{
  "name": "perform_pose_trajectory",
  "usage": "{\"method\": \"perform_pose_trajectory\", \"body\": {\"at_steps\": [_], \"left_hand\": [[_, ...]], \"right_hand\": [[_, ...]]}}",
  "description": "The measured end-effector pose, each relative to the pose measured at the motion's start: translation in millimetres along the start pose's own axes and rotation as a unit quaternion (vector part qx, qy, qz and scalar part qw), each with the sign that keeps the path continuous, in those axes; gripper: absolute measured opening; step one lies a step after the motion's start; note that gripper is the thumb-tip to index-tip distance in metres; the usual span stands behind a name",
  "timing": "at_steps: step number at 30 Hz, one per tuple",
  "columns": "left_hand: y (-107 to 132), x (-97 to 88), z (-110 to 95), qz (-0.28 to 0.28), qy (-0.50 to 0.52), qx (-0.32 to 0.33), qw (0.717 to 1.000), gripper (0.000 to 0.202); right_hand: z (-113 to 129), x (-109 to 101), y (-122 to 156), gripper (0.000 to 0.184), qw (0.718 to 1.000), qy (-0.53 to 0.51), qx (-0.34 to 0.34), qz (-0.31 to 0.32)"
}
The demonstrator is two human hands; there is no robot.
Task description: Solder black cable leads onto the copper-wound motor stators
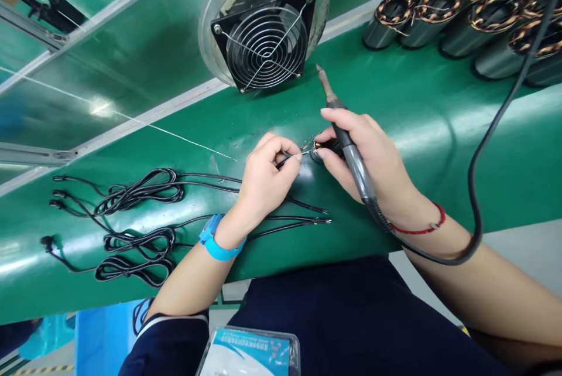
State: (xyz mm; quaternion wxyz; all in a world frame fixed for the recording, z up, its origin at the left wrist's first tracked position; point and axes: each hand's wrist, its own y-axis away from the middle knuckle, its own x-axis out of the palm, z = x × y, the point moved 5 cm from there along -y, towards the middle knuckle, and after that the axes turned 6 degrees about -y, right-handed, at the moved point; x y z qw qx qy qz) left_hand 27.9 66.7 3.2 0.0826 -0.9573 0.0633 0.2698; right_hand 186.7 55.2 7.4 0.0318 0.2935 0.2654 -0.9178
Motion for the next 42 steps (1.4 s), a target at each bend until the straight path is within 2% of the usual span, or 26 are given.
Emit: {"method": "perform_pose_trajectory", "body": {"at_steps": [5, 11, 15, 20, 28, 37, 42], "left_hand": [[8.2, 7.7, -2.3, 0.014, 0.007, -0.013, 1.000, 0.016], [12.4, 13.8, -3.8, 0.008, 0.010, -0.037, 0.999, 0.017], [12.1, 14.6, -4.8, 0.005, 0.010, -0.046, 0.999, 0.019], [11.9, 14.4, -5.8, 0.001, 0.008, -0.043, 0.999, 0.019], [11.6, 14.3, -7.0, 0.002, -0.005, -0.042, 0.999, 0.019], [10.8, 14.3, -7.4, -0.003, 0.000, -0.043, 0.999, 0.020], [10.5, 14.3, -7.3, -0.002, 0.009, -0.044, 0.999, 0.020]], "right_hand": [[12.4, -19.9, 18.9, 0.048, 0.998, -0.018, -0.009, -0.055], [19.5, -35.4, 42.2, 0.041, 0.984, -0.076, -0.094, -0.129], [18.1, -37.1, 48.8, 0.034, 0.981, -0.140, -0.101, -0.094], [19.5, -35.7, 48.5, 0.033, 0.983, -0.134, -0.105, -0.064], [18.7, -32.8, 49.7, 0.031, 0.981, -0.131, -0.114, -0.091], [18.7, -36.3, 48.9, 0.035, 0.986, -0.133, -0.094, -0.046], [15.9, -34.2, 50.4, 0.046, 0.987, -0.089, -0.096, -0.088]]}}
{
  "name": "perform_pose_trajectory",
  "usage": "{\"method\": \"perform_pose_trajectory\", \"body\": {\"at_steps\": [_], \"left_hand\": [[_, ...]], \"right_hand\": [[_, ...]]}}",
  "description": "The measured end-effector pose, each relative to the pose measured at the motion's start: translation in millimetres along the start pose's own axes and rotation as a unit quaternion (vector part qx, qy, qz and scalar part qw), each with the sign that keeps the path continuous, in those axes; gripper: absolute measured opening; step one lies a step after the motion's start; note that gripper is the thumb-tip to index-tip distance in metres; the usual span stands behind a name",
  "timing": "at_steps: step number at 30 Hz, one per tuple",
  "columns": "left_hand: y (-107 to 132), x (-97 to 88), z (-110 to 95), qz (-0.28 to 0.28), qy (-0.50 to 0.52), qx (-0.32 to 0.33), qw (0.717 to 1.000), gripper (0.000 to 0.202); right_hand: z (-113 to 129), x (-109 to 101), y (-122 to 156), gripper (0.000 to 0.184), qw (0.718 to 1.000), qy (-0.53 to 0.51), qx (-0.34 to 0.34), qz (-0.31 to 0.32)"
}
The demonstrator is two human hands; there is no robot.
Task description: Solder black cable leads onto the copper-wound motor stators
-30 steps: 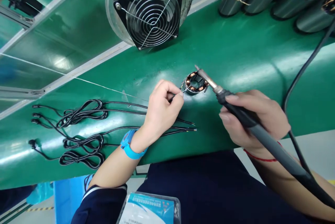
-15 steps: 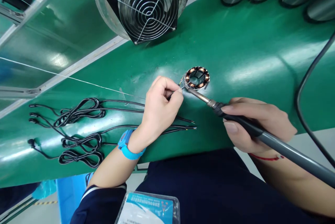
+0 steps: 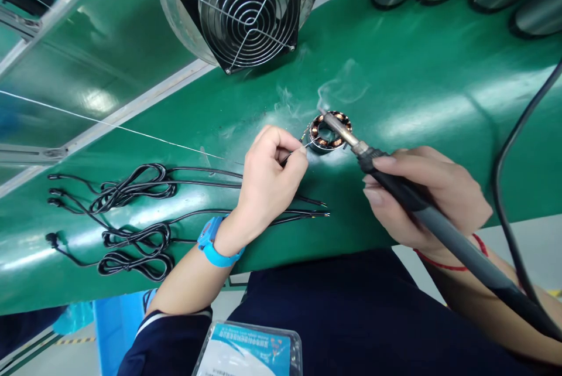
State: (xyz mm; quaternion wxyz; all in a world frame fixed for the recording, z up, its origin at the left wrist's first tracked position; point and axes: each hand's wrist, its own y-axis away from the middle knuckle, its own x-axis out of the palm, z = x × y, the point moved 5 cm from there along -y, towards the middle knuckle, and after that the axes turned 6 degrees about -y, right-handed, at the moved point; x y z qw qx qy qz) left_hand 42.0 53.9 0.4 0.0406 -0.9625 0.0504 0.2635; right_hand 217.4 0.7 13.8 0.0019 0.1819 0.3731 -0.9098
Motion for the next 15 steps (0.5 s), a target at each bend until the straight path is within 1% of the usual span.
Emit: {"method": "perform_pose_trajectory", "body": {"at_steps": [2, 4, 7, 10, 12, 15], "left_hand": [[-0.2, 0.0, 0.1, 0.000, -0.003, -0.001, 1.000, 0.020], [-0.4, -0.2, -0.1, -0.001, -0.002, 0.000, 1.000, 0.019], [-0.8, -0.7, -0.5, -0.003, -0.001, -0.002, 1.000, 0.018], [-1.2, -0.7, -0.8, -0.004, -0.002, -0.005, 1.000, 0.017], [-1.2, -0.2, -0.6, -0.004, -0.001, -0.005, 1.000, 0.017], [-1.0, 0.2, 0.5, -0.004, -0.002, -0.004, 1.000, 0.017]], "right_hand": [[-2.1, 1.8, -1.2, 0.050, 0.999, 0.028, 0.035, 0.004], [-3.9, 3.3, -6.9, 0.052, 0.996, 0.037, 0.081, 0.021], [-5.4, 4.5, -23.3, 0.047, 0.990, 0.039, 0.128, 0.050], [-8.4, 10.2, -38.3, 0.041, 0.982, 0.065, 0.142, 0.109], [-11.6, 14.7, -42.2, 0.043, 0.976, 0.075, 0.146, 0.142], [-14.1, 19.0, -42.0, 0.044, 0.972, 0.086, 0.146, 0.163]]}}
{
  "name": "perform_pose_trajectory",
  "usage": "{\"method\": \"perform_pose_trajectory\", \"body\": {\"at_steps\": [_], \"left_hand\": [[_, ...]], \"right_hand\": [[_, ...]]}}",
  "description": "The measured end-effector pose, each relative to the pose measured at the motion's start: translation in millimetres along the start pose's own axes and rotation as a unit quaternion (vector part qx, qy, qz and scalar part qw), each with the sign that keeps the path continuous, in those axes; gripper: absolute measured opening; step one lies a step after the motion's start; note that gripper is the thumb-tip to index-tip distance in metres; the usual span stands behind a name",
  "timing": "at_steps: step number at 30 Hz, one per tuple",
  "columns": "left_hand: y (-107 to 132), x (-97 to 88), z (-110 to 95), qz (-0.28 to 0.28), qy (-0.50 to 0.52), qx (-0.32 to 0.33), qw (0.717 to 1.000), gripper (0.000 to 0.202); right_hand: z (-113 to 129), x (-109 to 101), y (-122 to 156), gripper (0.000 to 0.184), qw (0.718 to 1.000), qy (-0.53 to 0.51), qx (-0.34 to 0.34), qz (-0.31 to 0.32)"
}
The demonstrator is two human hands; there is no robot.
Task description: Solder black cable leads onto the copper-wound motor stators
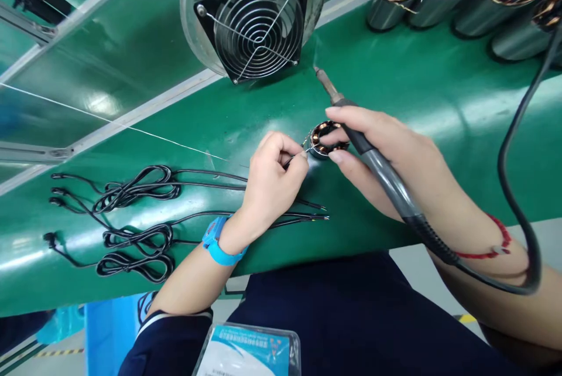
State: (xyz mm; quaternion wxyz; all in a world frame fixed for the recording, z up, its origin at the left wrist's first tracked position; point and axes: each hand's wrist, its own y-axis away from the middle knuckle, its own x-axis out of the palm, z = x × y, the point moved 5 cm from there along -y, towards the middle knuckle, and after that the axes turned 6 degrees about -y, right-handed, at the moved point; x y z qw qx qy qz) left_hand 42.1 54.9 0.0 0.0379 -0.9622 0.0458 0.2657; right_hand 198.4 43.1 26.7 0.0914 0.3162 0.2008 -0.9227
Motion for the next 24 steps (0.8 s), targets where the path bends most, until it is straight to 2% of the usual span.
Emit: {"method": "perform_pose_trajectory", "body": {"at_steps": [3, 6, 8, 10, 11, 12, 15, 17, 24], "left_hand": [[-0.9, -1.8, 3.5, 0.007, 0.017, -0.007, 1.000, 0.015], [-4.5, -4.4, 12.9, 0.051, 0.065, -0.074, 0.994, 0.020], [-6.6, -2.3, 19.5, 0.136, 0.096, -0.141, 0.976, 0.017], [-7.1, 0.3, 23.0, 0.226, 0.134, -0.196, 0.945, 0.004], [-7.7, 0.2, 24.1, 0.249, 0.157, -0.218, 0.931, 0.009], [-9.1, -1.2, 25.1, 0.250, 0.183, -0.235, 0.921, 0.014], [-14.0, -8.2, 30.4, 0.183, 0.254, -0.272, 0.910, 0.016], [-14.6, -9.6, 33.5, 0.158, 0.281, -0.283, 0.903, 0.017], [-14.1, -2.0, 30.6, 0.146, 0.306, -0.255, 0.905, 0.025]], "right_hand": [[-0.7, 1.5, -1.7, 0.041, 1.000, 0.014, -0.003, 0.005], [-4.7, 3.3, -7.6, 0.045, 0.999, 0.032, -0.004, 0.003], [-8.5, 9.3, -12.1, 0.049, 0.999, 0.036, -0.025, 0.025], [-12.5, 17.0, -14.7, 0.050, 0.997, 0.032, -0.053, 0.050], [-14.5, 20.2, -15.2, 0.049, 0.996, 0.028, -0.061, 0.055], [-16.2, 22.4, -15.2, 0.049, 0.996, 0.026, -0.067, 0.053], [-18.6, 26.0, -12.4, 0.050, 0.997, 0.023, -0.065, 0.039], [-17.5, 27.3, -9.4, 0.050, 0.997, 0.015, -0.069, 0.038], [-16.8, 26.5, -4.2, 0.049, 0.997, -0.008, -0.078, 0.027]]}}
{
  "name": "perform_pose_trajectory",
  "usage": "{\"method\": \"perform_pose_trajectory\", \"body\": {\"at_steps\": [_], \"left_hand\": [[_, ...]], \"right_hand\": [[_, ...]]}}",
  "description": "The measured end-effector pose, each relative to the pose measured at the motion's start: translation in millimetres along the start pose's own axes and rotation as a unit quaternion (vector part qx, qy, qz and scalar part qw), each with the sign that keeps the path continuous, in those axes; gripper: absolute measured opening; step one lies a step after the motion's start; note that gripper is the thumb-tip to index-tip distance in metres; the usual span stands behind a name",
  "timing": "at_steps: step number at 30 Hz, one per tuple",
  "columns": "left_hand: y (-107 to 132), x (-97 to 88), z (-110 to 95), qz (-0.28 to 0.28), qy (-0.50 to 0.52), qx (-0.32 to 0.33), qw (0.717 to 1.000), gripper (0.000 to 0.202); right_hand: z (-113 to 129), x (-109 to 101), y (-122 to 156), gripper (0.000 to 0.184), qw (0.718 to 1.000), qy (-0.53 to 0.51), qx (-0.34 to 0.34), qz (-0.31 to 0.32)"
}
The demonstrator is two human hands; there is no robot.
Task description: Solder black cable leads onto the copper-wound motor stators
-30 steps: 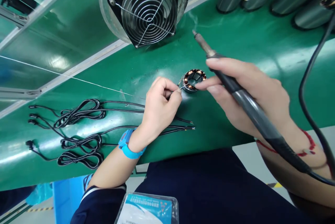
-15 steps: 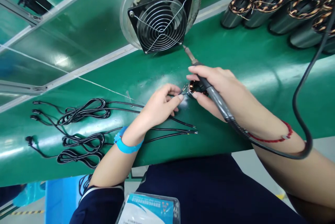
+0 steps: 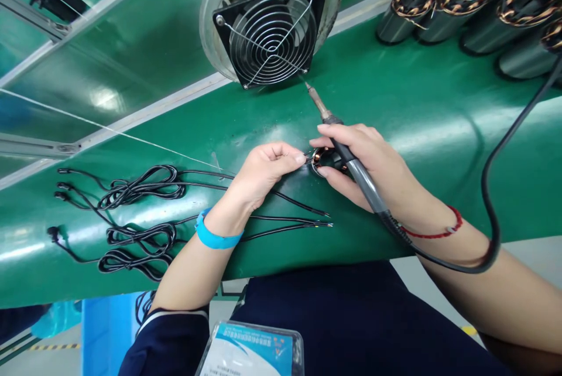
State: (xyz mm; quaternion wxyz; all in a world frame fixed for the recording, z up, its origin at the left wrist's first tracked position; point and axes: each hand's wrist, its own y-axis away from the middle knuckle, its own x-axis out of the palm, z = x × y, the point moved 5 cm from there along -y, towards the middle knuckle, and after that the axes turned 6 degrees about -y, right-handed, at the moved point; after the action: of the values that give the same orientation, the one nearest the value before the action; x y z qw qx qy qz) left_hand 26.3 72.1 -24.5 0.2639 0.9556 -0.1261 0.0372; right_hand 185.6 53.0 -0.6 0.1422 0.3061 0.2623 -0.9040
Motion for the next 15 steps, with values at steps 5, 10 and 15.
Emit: {"method": "perform_pose_trajectory", "body": {"at_steps": [5, 10, 15], "left_hand": [[-0.1, 5.1, -2.7, -0.002, -0.009, 0.012, 1.000, 0.026], [3.7, -2.1, -2.1, 0.027, -0.039, -0.048, 0.998, 0.020], [7.9, -1.6, -5.0, 0.068, -0.050, -0.037, 0.996, 0.016]], "right_hand": [[2.0, 0.5, 0.0, 0.050, 1.000, -0.008, -0.008, -0.020], [9.7, 3.2, -3.4, 0.047, 0.999, 0.014, -0.030, -0.035], [14.4, 2.8, -4.8, 0.035, 0.996, 0.047, -0.029, -0.074]]}}
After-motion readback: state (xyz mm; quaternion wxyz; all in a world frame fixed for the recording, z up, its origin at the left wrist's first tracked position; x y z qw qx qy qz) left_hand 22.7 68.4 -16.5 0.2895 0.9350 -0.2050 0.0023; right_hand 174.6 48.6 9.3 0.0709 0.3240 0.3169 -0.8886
